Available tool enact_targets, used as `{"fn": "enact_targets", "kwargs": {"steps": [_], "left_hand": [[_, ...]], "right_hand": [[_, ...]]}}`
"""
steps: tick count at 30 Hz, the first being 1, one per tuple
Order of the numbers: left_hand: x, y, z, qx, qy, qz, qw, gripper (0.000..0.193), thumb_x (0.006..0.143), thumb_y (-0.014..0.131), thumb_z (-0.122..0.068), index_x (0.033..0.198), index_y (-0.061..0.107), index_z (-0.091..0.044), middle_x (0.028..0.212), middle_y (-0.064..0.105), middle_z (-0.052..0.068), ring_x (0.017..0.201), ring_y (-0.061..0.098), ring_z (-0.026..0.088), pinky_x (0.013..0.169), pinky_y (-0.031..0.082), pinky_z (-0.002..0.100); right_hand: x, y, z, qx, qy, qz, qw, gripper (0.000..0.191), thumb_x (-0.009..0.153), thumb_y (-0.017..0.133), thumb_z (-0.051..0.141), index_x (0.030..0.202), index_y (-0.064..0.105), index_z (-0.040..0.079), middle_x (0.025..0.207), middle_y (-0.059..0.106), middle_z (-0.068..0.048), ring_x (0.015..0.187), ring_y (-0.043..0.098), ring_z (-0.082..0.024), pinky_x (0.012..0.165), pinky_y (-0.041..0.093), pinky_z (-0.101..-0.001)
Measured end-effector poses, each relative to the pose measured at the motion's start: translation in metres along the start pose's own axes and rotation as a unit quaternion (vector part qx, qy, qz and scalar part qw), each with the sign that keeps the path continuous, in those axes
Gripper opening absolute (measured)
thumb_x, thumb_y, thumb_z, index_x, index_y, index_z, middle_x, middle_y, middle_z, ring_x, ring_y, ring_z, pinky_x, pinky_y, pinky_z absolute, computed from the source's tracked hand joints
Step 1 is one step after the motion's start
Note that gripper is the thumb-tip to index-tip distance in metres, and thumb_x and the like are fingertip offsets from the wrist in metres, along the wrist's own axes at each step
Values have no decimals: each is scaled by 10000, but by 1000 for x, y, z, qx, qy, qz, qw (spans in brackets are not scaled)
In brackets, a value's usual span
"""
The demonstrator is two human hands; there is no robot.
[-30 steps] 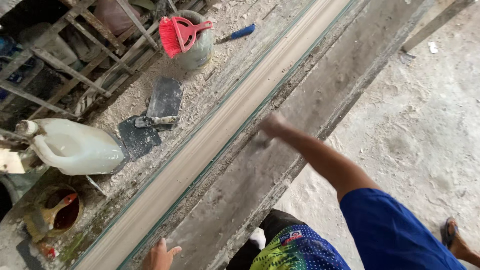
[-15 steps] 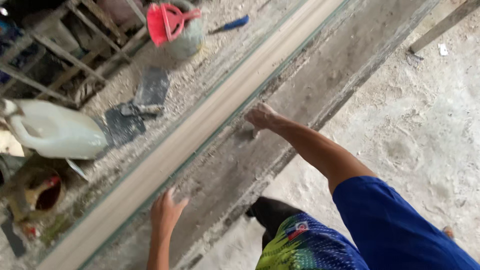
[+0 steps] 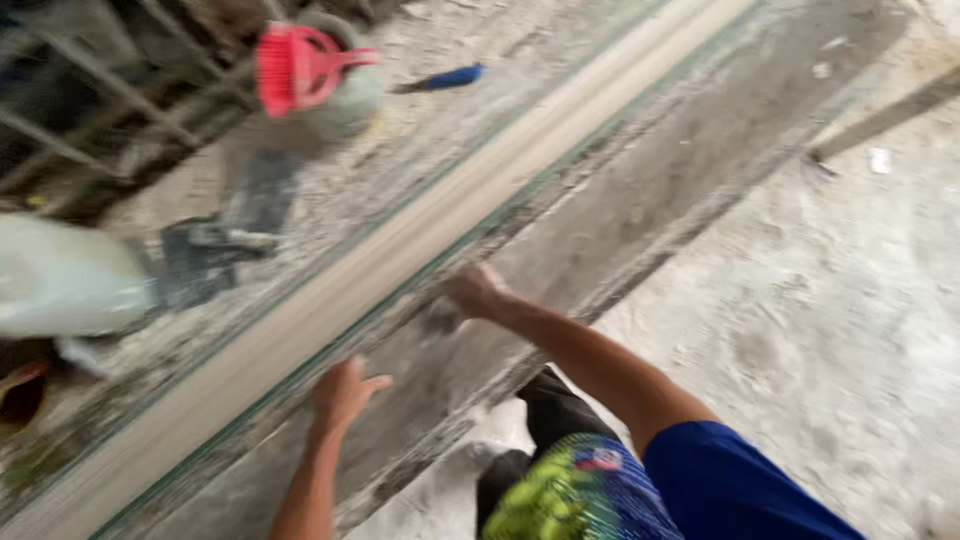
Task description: The person smooths the surface of decorative plaster molding strips laid on a workbench, running a hand tool along the profiles. They then scoop plaster powder from a sack into a bowl, pour in water from a jug, mix the plaster by hand, and return to work the mixture into the moldings.
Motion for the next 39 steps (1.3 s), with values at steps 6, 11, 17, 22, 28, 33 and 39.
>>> {"fn": "enact_targets", "kwargs": {"steps": [6, 11, 17, 22, 28, 33, 39], "left_hand": [[5, 20, 3, -8, -32, -38, 999, 913, 746, 785, -643, 1397, 554, -47, 1298, 674, 176, 1157, 681, 367, 924, 576, 469], [-3, 30, 10, 19, -22, -69, 997, 841, 763, 740, -666, 1324, 610, -52, 1191, 728, 182, 1093, 704, 382, 904, 581, 466], [-5, 33, 12, 33, -26, -64, 997, 804, 763, 729, -668, 1283, 622, -65, 1178, 729, 156, 1082, 708, 361, 889, 584, 462], [-11, 23, 4, 61, -20, -58, 996, 849, 791, 703, -688, 1346, 590, -55, 1192, 729, 142, 1081, 721, 325, 884, 603, 421], [-14, 8, -6, 11, -48, 13, 999, 774, 840, 737, -610, 1358, 571, -58, 1281, 686, 123, 1134, 691, 314, 907, 592, 421], [-5, 11, 2, -173, 58, -99, 978, 710, 801, 820, -437, 1323, 592, -15, 1249, 684, 182, 1086, 677, 367, 872, 555, 473], [23, 9, 25, -191, 48, -98, 975, 555, 798, 839, -347, 1200, 657, -9, 974, 747, 202, 900, 732, 358, 792, 575, 496]], "right_hand": [[-14, 4, -81, -23, -40, 102, 994, 888, 621, 769, 795, 1215, 688, 140, 1025, 706, -110, 926, 659, -284, 955, 439, -751], [-57, -5, -236, -61, 69, 193, 977, 323, 838, 744, 431, 988, 737, 146, 729, 650, -6, 590, 560, -83, 479, 558, -292], [-86, -5, -274, -255, -15, 105, 961, 842, 785, 522, 841, 1097, 579, 61, 735, 577, -7, 616, 518, -120, 557, 545, -325], [-84, -7, -266, -207, 35, 195, 958, 732, 921, 497, 734, 1218, 553, 67, 738, 575, -36, 591, 539, -100, 505, 563, -276], [-81, -11, -272, -182, 56, 167, 968, 498, 989, 581, 509, 1269, 566, 98, 928, 671, -59, 775, 650, -153, 619, 604, -321], [-69, -20, -281, -187, 41, 157, 969, 405, 1007, 595, 429, 1312, 604, 163, 1189, 676, -33, 1074, 648, -191, 870, 562, -379], [-31, -31, -275, -144, -61, 9, 988, 751, 724, 690, 634, 1289, 620, 144, 1132, 710, -58, 1037, 678, -214, 866, 582, -387]]}}
Point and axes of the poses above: each hand's wrist, its own x-axis towards the middle knuckle, its own y-axis out of the palm, z = x × y, the point moved 1 cm from there along x, towards the middle knuckle
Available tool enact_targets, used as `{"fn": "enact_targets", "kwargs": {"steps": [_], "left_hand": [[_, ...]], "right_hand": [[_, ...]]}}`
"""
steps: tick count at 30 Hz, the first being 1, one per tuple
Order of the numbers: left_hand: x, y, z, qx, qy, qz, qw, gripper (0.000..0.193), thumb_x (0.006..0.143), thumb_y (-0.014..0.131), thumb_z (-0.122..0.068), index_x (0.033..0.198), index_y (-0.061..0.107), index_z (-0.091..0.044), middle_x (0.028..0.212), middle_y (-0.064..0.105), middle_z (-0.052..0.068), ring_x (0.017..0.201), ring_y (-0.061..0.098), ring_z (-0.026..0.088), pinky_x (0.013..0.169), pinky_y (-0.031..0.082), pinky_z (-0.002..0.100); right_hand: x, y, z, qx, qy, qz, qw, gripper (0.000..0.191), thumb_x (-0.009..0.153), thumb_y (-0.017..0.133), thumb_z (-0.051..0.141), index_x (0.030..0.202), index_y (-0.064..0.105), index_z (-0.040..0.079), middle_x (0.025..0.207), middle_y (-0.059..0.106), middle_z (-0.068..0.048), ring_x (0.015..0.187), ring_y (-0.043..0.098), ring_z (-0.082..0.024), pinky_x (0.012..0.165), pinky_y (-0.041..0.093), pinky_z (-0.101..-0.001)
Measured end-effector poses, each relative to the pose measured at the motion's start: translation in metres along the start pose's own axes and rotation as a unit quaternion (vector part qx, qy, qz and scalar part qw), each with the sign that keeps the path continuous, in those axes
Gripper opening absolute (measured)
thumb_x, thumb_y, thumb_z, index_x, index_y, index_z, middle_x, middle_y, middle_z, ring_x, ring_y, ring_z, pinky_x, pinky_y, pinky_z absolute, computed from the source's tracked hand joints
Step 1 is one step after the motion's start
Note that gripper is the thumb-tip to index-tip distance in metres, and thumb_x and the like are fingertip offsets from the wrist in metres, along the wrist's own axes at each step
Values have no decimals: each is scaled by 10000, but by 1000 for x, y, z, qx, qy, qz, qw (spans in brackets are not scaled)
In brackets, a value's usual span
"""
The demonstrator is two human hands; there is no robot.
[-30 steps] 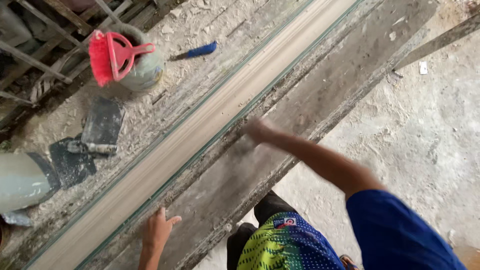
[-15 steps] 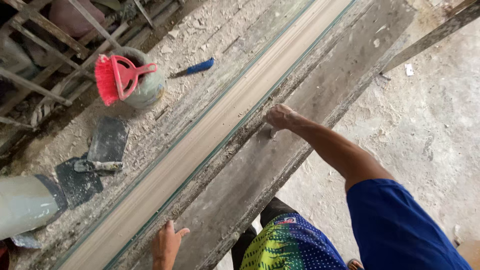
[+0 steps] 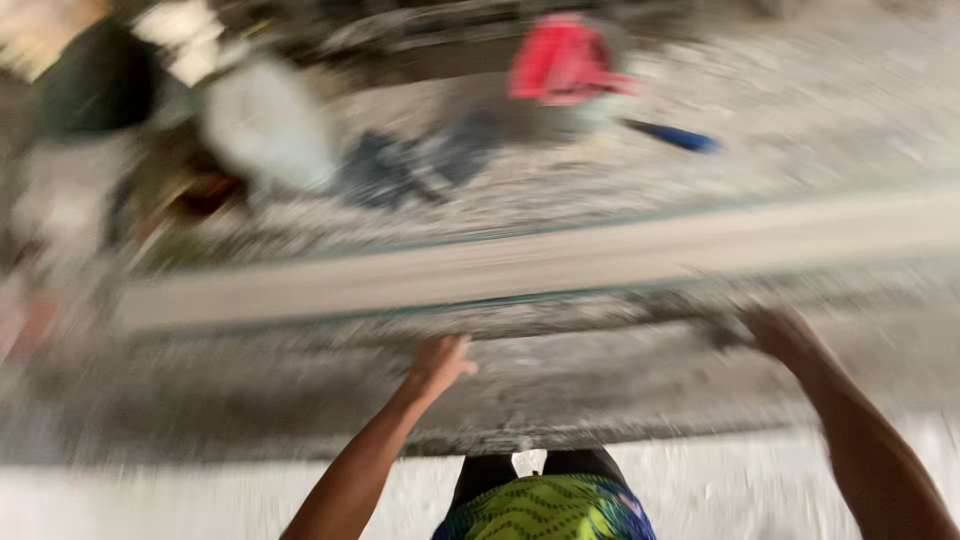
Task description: The person smooths the surface of decorative plaster molding strips laid on a workbench, running a hand tool along the profiles. They then scoop plaster powder from a sack into a bowl, pour in water from a jug, mix the plaster by hand, and return to work the mixture into the moldings.
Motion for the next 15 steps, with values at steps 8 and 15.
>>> {"fn": "enact_targets", "kwargs": {"steps": [8, 15], "left_hand": [[31, -18, 3, 51, 45, 0, 998, 385, 758, 892, -295, 920, 661, -33, 819, 702, 132, 763, 712, 262, 668, 603, 419], [77, 3, -101, 15, 163, -29, 986, 542, 659, 942, -381, 948, 645, -31, 829, 683, 149, 783, 690, 332, 662, 576, 506]], "right_hand": [[25, 7, 1, 4, 19, 58, 998, 859, 606, 695, 772, 1227, 697, 179, 991, 798, -21, 837, 785, -158, 688, 651, -306], [27, -16, 13, 11, 85, 181, 980, 821, 678, 676, 722, 1359, 657, 265, 990, 812, -13, 810, 805, -143, 651, 668, -300]]}}
Point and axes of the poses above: each hand's wrist, its own x-axis towards the middle knuckle, its own y-axis out of the palm, z = x × y, the point moved 1 cm from there along x, towards the middle knuckle
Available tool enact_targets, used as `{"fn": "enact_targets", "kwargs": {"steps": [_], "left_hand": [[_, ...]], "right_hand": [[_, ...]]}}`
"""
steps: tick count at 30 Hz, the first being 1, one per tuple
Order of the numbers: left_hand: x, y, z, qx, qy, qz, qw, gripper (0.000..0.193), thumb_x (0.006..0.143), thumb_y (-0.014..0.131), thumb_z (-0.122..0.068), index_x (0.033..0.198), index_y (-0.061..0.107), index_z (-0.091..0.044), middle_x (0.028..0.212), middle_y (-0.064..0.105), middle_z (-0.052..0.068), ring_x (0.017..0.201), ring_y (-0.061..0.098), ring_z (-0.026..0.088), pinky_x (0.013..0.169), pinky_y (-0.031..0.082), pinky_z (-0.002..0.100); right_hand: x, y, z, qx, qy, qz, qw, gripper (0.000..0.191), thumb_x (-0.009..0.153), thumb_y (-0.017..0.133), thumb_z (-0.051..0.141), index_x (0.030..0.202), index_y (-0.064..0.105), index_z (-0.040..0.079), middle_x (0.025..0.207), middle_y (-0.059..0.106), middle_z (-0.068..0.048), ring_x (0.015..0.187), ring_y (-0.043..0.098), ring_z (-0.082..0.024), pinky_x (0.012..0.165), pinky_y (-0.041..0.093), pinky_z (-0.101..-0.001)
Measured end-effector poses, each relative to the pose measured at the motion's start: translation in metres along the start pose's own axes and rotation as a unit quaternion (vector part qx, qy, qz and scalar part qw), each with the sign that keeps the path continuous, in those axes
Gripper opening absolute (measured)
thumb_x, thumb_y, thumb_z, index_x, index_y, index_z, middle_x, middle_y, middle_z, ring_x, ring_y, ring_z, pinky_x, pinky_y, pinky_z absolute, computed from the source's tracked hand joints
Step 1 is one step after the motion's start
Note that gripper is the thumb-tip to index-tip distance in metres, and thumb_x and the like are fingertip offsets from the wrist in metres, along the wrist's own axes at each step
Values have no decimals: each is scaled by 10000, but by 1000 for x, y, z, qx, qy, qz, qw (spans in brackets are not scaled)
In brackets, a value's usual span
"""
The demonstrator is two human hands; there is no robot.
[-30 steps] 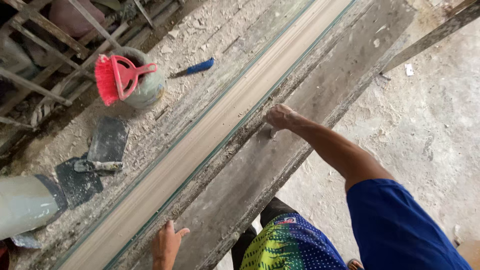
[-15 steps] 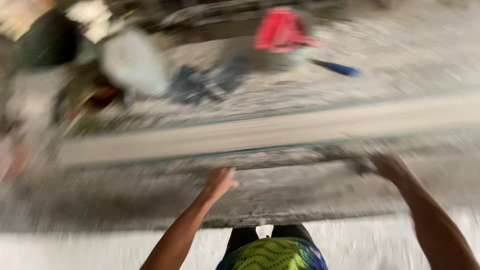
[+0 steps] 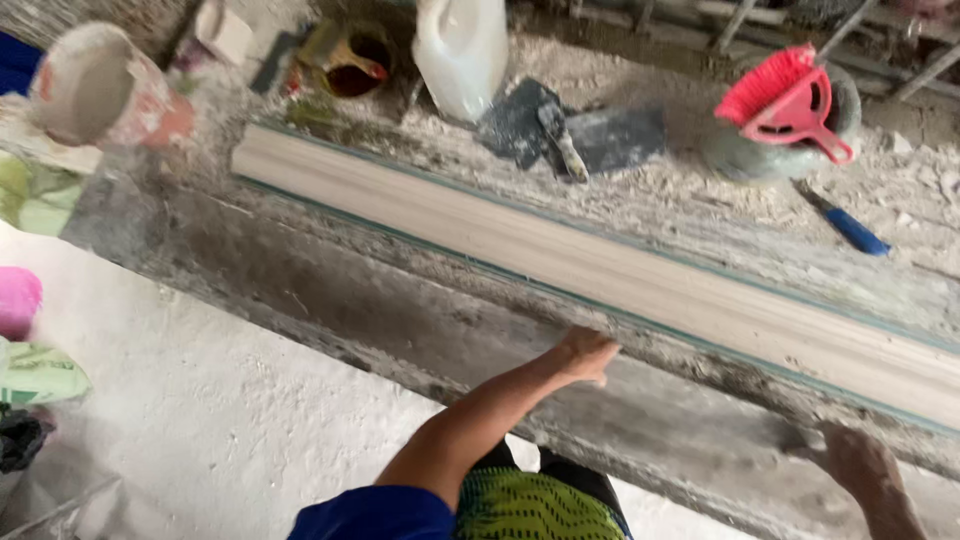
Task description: The person smooths the surface of decorative plaster molding strips laid on a workbench, running a hand tool along the profiles. They then scoop plaster powder from a sack into a bowl, pour in water from a jug, mix the plaster by hand, and return to work the mixture into the moldings.
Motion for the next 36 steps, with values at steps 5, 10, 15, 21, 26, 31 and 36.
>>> {"fn": "enact_targets", "kwargs": {"steps": [5, 10, 15, 21, 26, 31, 36], "left_hand": [[39, 21, -60, -25, -3, 41, 999, 570, 710, 900, -425, 1038, 659, -26, 918, 716, 185, 871, 721, 353, 753, 585, 506], [20, 42, -76, -25, -60, 39, 997, 608, 753, 867, -388, 1216, 659, -54, 1082, 719, 201, 977, 703, 385, 822, 537, 549], [3, 52, -87, 82, -79, 69, 991, 562, 831, 773, -513, 1129, 666, -49, 1028, 744, 162, 939, 722, 371, 773, 572, 502], [1, 49, -92, 104, -111, 110, 982, 584, 835, 766, -538, 1138, 662, -50, 1049, 751, 156, 958, 730, 356, 804, 586, 480], [-3, 48, -103, 132, -171, 90, 972, 731, 794, 800, -540, 1327, 606, -78, 1234, 705, 169, 1107, 698, 353, 891, 583, 470], [19, 54, -152, 127, -167, 75, 975, 825, 796, 790, -560, 1437, 540, -104, 1330, 670, 137, 1201, 656, 333, 956, 560, 476], [90, 85, -230, 79, -113, 19, 990, 805, 778, 813, -531, 1416, 553, -115, 1296, 670, 171, 1181, 640, 381, 967, 525, 504]], "right_hand": [[-20, 14, -8, -2, -36, -137, 990, 520, 846, 644, 544, 1130, 705, 113, 1006, 747, -105, 891, 714, -276, 779, 592, -438], [-33, 69, -24, 49, -21, -10, 999, 498, 884, 733, 544, 1082, 680, 90, 921, 708, -113, 821, 688, -249, 689, 582, -420], [-58, 92, -82, -61, -31, -188, 980, 928, 531, 799, 706, 1277, 660, 172, 954, 715, -140, 887, 696, -334, 733, 579, -527], [-97, 100, -159, -94, 29, -234, 967, 808, 511, 827, 702, 1101, 647, 180, 983, 641, -79, 909, 635, -291, 739, 548, -528], [-112, 106, -156, -262, -15, -373, 890, 407, 894, 755, 521, 1042, 570, 190, 887, 505, 5, 836, 536, -194, 717, 517, -413], [-108, 106, -162, -106, -24, -144, 984, 783, 768, 594, 757, 1157, 577, 78, 822, 574, -91, 736, 606, -219, 660, 566, -415], [-111, 118, -172, -224, -61, -432, 872, 650, 815, 632, 678, 1166, 632, 132, 919, 634, -56, 802, 633, -238, 699, 571, -473]]}}
Point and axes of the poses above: each hand's wrist, its own x-axis towards the middle knuckle, its own y-axis out of the palm, z = x × y, the point moved 1 cm from there along x, towards the middle knuckle
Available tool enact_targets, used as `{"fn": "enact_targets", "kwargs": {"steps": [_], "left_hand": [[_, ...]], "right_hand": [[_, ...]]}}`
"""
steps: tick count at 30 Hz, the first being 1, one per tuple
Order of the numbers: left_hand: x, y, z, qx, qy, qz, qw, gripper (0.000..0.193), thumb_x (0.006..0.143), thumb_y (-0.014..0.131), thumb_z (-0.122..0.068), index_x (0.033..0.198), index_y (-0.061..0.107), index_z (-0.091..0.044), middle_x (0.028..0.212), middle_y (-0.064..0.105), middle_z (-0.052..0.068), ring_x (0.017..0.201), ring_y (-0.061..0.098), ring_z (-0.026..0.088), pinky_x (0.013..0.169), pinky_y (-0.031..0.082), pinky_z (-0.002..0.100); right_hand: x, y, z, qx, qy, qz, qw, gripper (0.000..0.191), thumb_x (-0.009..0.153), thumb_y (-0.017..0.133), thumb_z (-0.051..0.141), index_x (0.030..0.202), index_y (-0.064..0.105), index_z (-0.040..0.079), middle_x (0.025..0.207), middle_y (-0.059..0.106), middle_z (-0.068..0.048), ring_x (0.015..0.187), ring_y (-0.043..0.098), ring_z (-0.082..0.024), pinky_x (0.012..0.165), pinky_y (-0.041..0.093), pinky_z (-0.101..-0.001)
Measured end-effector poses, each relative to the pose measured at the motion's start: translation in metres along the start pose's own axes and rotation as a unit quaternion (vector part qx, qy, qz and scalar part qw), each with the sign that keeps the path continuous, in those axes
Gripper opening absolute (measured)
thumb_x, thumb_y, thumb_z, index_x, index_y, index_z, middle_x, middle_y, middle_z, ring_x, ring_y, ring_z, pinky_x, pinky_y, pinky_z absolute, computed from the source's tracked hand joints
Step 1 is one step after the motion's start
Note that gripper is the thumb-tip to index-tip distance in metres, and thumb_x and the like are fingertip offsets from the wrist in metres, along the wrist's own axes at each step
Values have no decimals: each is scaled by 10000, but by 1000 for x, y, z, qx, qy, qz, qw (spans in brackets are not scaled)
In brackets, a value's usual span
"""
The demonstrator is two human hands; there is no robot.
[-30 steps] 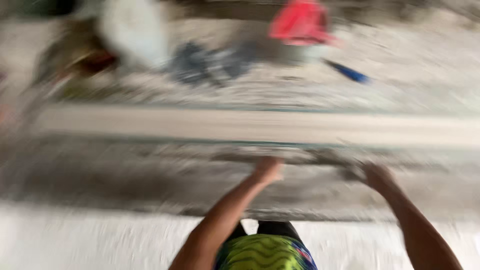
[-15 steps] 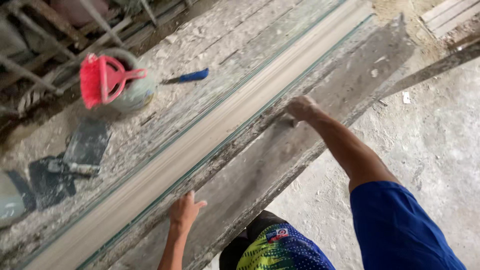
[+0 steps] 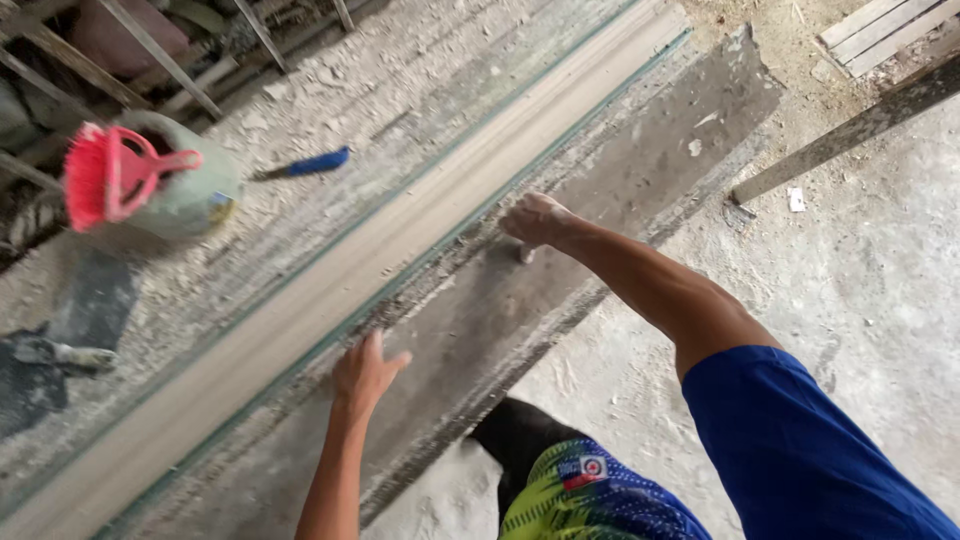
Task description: The person smooths the surface of decorative plaster molding strips laid on a workbench, running a hand tool along the profiles. They then scoop plaster powder from a sack into a bowl, pour in water from a jug, mix the plaster by hand, and return to work the mixture into the moldings.
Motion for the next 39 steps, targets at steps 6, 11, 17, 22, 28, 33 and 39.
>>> {"fn": "enact_targets", "kwargs": {"steps": [6, 11, 17, 22, 28, 33, 39], "left_hand": [[64, 12, -108, -5, 40, 15, 999, 768, 757, 820, -569, 1328, 616, -96, 1229, 710, 182, 1148, 670, 384, 968, 535, 497], [101, 19, -136, 36, -8, 72, 997, 726, 758, 805, -597, 1302, 667, -138, 1243, 709, 154, 1155, 682, 345, 989, 516, 512], [96, 28, -127, 30, -10, 66, 997, 724, 755, 794, -610, 1248, 680, -91, 1120, 753, 137, 1023, 735, 330, 870, 587, 464], [97, 23, -136, 73, -59, 77, 993, 719, 800, 765, -603, 1250, 633, -58, 1072, 758, 154, 975, 751, 306, 827, 609, 436], [106, -2, -155, 91, -102, 159, 978, 731, 785, 788, -589, 1265, 623, -64, 1028, 767, 138, 916, 764, 286, 791, 614, 434], [137, 3, -221, 17, -74, 158, 985, 764, 759, 830, -578, 1313, 617, -97, 975, 759, 134, 833, 755, 251, 785, 589, 421], [161, 12, -266, 27, -40, 154, 987, 700, 785, 814, -555, 1191, 672, -2, 948, 745, 218, 870, 747, 322, 790, 600, 451]], "right_hand": [[-11, 30, -5, 109, -3, 59, 992, 702, 705, 718, 604, 1149, 657, 64, 924, 654, -109, 827, 641, -279, 775, 566, -532], [-24, 53, -2, 99, -18, -59, 993, 770, 688, 641, 710, 1047, 753, 38, 826, 682, -127, 765, 655, -301, 748, 568, -521], [-63, 123, -86, 414, -151, 90, 893, 677, 756, 763, 405, 1377, 603, 189, 1222, 616, -119, 1039, 633, -346, 825, 540, -554], [-175, 198, -248, 503, -28, 421, 754, 781, 865, 736, 272, 1540, 369, 411, 1511, 517, 51, 965, 700, -214, 723, 655, -331], [-252, 226, -296, 155, -113, 475, 859, 843, 897, 485, 843, 1203, 608, 66, 772, 593, -53, 589, 501, -107, 472, 485, -275], [-262, 229, -288, 109, -115, 353, 922, 805, 983, 345, 753, 1073, 543, -22, 596, 490, 42, 438, 410, -59, 311, 423, -258], [-263, 229, -293, 74, -157, 345, 922, 807, 994, 352, 762, 1050, 586, -8, 643, 529, -12, 476, 399, -87, 357, 417, -278]]}}
Point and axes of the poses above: each hand's wrist, its own x-axis towards the middle knuckle, its own y-axis out of the palm, z = x × y, the point moved 1 cm from there along x, towards the middle knuckle
